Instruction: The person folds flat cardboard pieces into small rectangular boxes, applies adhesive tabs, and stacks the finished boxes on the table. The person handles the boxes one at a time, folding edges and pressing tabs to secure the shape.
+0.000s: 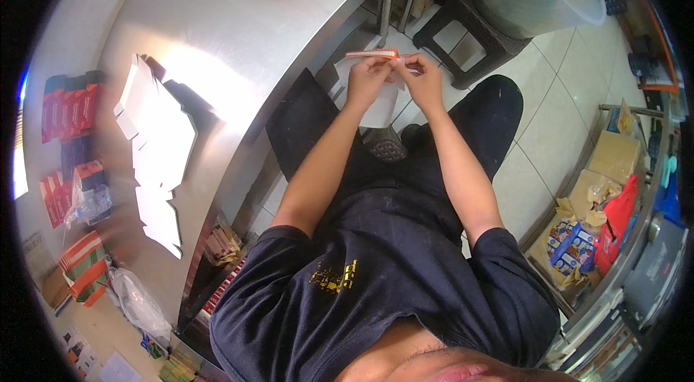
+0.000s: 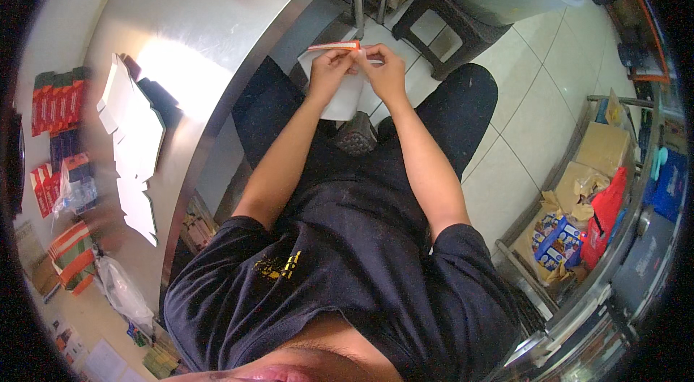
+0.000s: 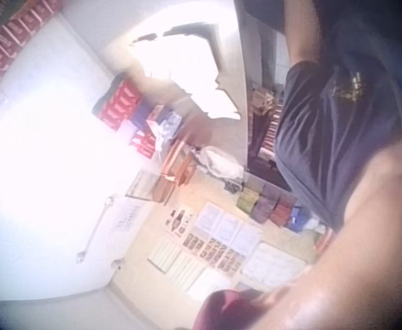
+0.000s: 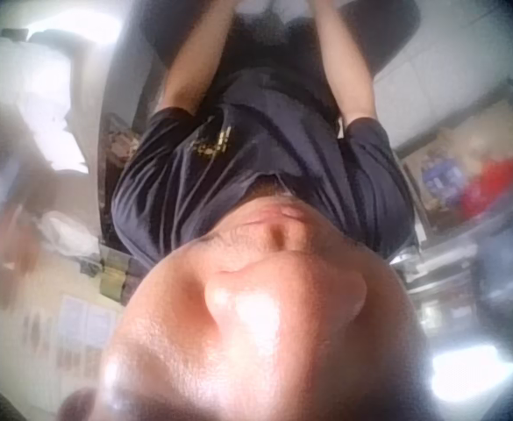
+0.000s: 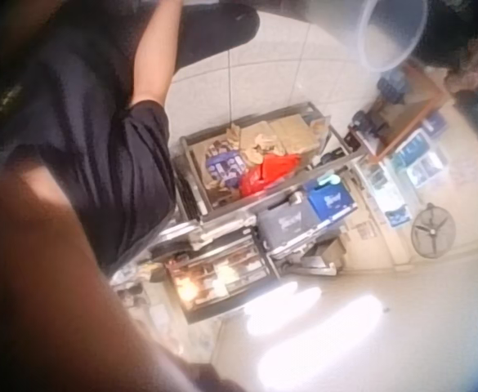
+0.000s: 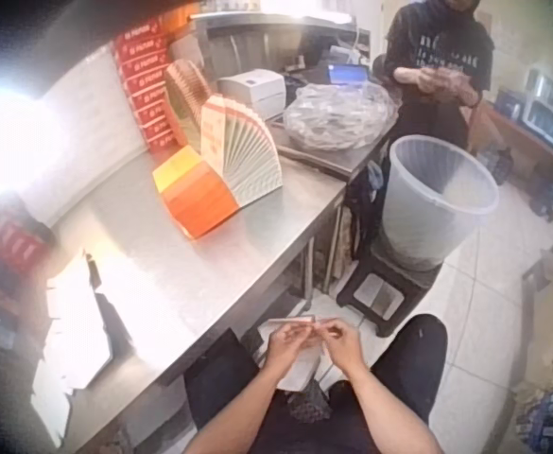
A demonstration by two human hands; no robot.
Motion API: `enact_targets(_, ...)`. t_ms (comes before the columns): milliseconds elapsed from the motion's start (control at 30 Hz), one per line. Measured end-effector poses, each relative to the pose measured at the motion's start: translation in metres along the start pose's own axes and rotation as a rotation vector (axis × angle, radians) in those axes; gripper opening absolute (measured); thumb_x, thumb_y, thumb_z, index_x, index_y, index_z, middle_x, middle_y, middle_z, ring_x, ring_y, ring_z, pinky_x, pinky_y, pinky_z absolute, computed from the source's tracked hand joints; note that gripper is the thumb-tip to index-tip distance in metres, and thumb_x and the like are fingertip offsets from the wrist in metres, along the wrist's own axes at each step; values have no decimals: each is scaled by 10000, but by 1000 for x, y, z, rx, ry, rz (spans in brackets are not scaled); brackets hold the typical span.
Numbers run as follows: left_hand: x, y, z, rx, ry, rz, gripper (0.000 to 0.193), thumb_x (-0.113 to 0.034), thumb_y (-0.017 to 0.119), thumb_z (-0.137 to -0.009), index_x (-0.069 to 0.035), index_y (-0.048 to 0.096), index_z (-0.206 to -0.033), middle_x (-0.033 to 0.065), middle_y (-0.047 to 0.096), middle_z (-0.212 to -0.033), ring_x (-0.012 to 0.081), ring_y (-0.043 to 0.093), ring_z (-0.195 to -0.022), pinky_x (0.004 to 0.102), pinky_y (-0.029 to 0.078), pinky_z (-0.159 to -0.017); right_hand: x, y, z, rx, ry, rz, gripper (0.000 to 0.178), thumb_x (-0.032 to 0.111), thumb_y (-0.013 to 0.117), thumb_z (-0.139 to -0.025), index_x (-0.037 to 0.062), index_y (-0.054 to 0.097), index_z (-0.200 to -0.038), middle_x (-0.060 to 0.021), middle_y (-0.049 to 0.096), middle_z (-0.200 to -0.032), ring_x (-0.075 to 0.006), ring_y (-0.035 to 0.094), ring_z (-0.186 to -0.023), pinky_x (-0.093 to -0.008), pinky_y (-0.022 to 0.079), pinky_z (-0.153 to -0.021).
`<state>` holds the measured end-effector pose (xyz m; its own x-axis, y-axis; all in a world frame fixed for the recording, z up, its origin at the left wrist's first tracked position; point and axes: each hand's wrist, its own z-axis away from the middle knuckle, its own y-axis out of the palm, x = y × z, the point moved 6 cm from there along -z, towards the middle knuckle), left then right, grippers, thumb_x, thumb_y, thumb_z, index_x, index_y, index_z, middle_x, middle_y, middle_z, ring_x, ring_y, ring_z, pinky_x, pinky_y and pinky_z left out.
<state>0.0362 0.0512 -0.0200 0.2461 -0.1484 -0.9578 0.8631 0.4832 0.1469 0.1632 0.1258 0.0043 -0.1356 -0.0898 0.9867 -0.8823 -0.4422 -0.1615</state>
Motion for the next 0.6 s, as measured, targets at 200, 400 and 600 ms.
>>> enact_targets(200, -11, 6, -2, -53, 261, -99, 185, -95, 622, -996, 32, 623, -1130, 106, 718, -1001, 133, 684, -787, 254, 564, -684, 23, 0, 1, -110, -153, 200, 219, 202, 737, -916, -8, 675, -920, -142, 739, -851, -225, 730, -779, -342, 546, -659)
enact_targets(400, -7, -11, -7, -241, 168, -119, 194, -126, 699, -930, 15, 637, -1049, 90, 709, -952, 156, 694, -819, 281, 573, -665, 33, -6, -4, -168, -167, 444, 200, 205, 651, -973, 9, 649, -934, -205, 713, -858, -336, 720, -794, -402, 544, -666)
enact_targets(600, -62, -32, 11, -552, 469, -577, 229, -78, 761, -859, -46, 667, -1065, 94, 694, -948, 178, 678, -929, 274, 528, -798, 27, -30, -13, -278, -269, 586, 169, 198, 614, -988, 30, 602, -975, -196, 693, -841, -366, 696, -749, -468, 507, -626)
